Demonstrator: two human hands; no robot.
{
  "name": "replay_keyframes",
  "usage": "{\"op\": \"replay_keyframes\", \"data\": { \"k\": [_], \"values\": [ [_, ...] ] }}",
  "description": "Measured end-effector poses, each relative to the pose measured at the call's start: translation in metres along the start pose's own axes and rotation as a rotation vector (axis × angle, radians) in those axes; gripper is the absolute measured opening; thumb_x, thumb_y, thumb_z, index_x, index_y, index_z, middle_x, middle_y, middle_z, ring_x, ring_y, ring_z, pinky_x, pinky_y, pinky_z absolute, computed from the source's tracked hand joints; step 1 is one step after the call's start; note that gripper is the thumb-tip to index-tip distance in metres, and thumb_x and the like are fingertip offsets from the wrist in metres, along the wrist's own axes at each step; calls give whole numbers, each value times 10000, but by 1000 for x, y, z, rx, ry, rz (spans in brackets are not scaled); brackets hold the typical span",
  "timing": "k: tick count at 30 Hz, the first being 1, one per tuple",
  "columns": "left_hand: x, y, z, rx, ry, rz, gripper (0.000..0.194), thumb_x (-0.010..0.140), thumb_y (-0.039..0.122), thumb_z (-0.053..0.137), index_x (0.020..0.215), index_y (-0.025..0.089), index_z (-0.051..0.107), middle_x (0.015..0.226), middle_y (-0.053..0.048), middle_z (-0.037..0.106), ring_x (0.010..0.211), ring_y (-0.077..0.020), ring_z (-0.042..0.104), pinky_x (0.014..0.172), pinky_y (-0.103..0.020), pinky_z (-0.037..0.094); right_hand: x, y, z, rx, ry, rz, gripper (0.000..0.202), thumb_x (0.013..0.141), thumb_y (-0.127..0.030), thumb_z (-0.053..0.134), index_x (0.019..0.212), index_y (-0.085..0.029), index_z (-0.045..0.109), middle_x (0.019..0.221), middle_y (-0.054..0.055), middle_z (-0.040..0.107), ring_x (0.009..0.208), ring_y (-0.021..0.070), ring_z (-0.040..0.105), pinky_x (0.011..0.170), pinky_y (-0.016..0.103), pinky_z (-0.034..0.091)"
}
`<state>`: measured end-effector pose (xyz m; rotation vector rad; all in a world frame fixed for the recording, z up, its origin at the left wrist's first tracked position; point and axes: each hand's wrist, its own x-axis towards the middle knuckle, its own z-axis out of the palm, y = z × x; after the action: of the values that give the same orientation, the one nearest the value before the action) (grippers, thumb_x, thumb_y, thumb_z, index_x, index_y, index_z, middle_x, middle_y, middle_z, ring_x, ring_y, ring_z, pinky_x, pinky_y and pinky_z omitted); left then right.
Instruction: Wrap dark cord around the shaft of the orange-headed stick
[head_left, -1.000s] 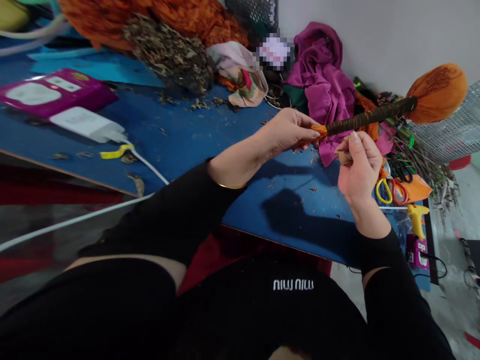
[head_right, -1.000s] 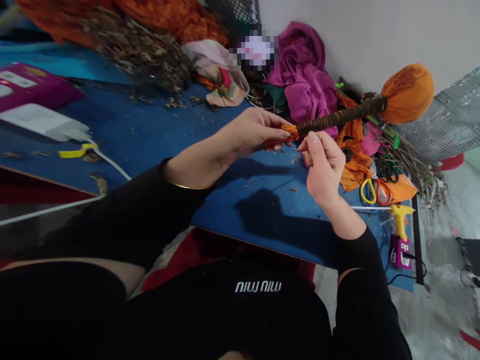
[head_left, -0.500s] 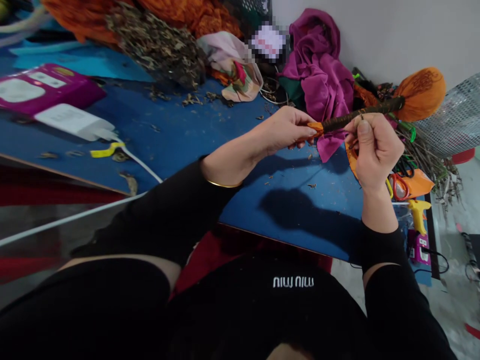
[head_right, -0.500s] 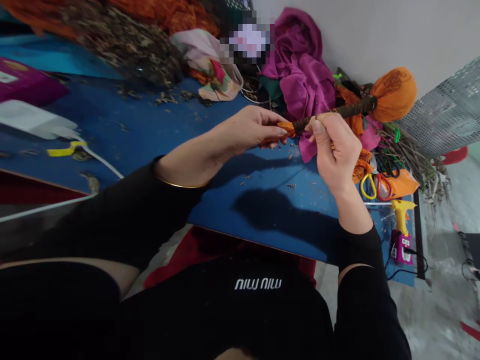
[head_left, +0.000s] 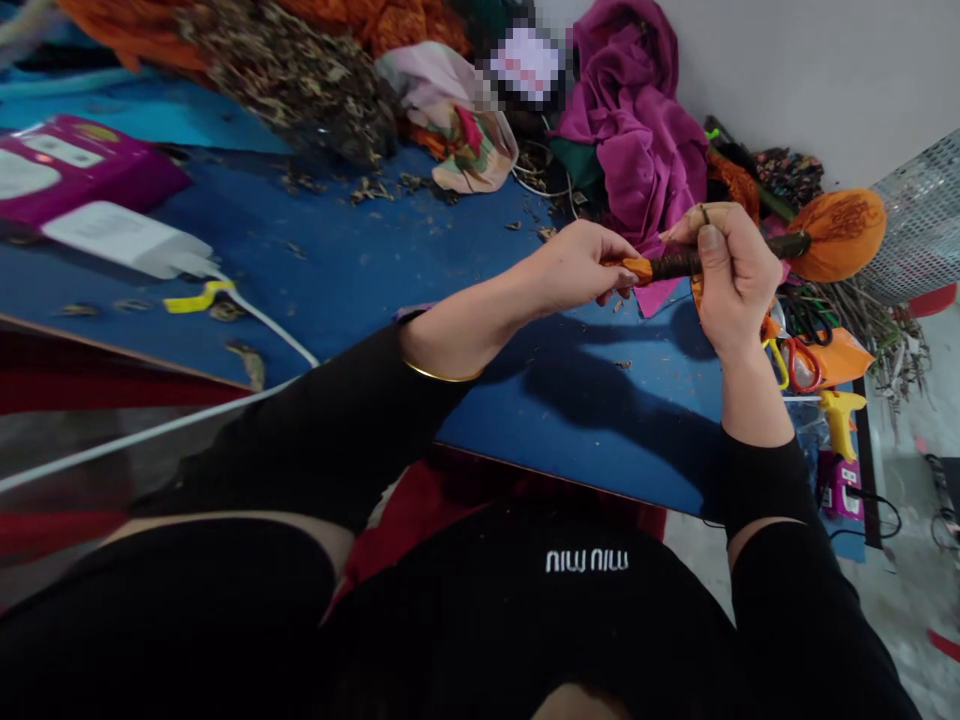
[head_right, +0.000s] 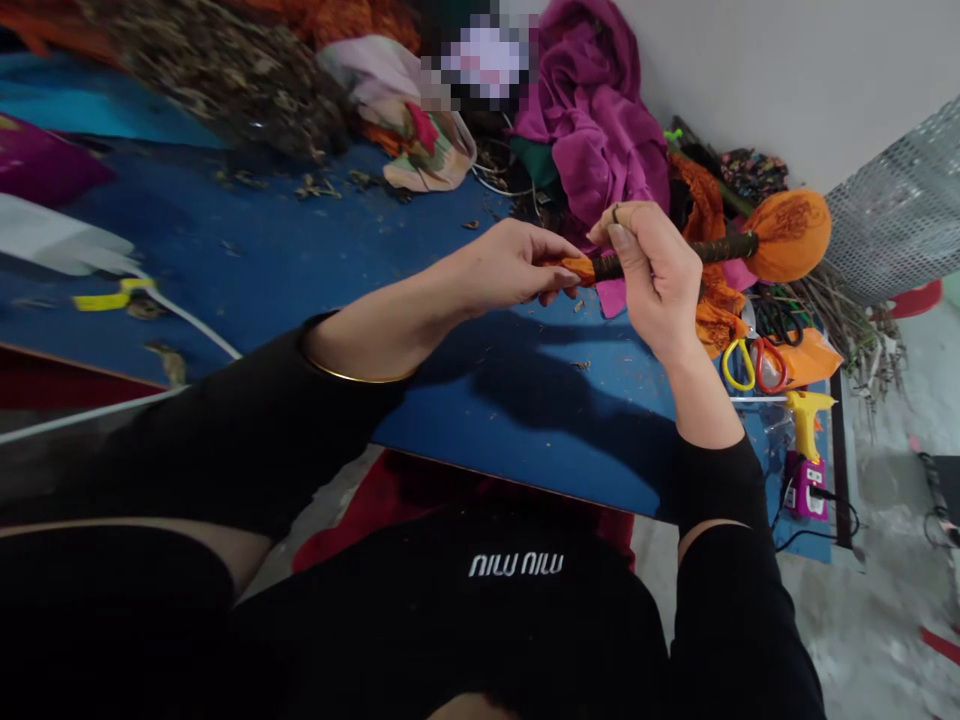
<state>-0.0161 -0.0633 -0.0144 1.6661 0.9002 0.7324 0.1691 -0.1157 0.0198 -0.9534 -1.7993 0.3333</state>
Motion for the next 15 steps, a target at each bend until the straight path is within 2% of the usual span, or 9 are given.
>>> {"op": "replay_keyframes", "data": {
  "k": [3, 7, 10, 15],
  "values": [
    [-1, -1, 2, 49, 6, 35, 140, 861, 192, 736, 952, 127, 822, 758, -65, 769, 540, -90, 553, 543, -228, 439, 1, 4, 0, 30, -33, 59, 353, 1069, -542, 526, 925, -286, 722, 966, 31, 731, 954, 178, 711, 975, 391, 606],
    [-2, -3, 3, 199, 95, 105, 194, 873, 330, 752, 931, 168, 840, 733, -36, 762, 592, -117, 584, 597, -249, 442, 1, 11, 3, 59, -47, 173, 443, 1015, -691, 521, 947, -302, 721, 984, 35, 728, 1042, 208, 727, 1004, 420, 636],
    [-4, -3, 5, 310, 169, 129, 219, 864, 342, 743, 973, 189, 855, 832, -38, 801, 720, -163, 666, 705, -284, 480, 2, 14, 5, 68, -49, 237, 482, 982, -745, 533, 938, -302, 720, 986, 40, 729, 1115, 224, 728, 989, 415, 648],
    [-10, -2, 8, 394, 203, 158, 221, 872, 352, 716, 1015, 235, 838, 909, -35, 811, 868, -213, 720, 812, -314, 492, 4, 12, 7, 89, -52, 288, 540, 954, -794, 528, 918, -286, 707, 977, 40, 743, 1106, 222, 740, 958, 407, 661]
  ]
}}
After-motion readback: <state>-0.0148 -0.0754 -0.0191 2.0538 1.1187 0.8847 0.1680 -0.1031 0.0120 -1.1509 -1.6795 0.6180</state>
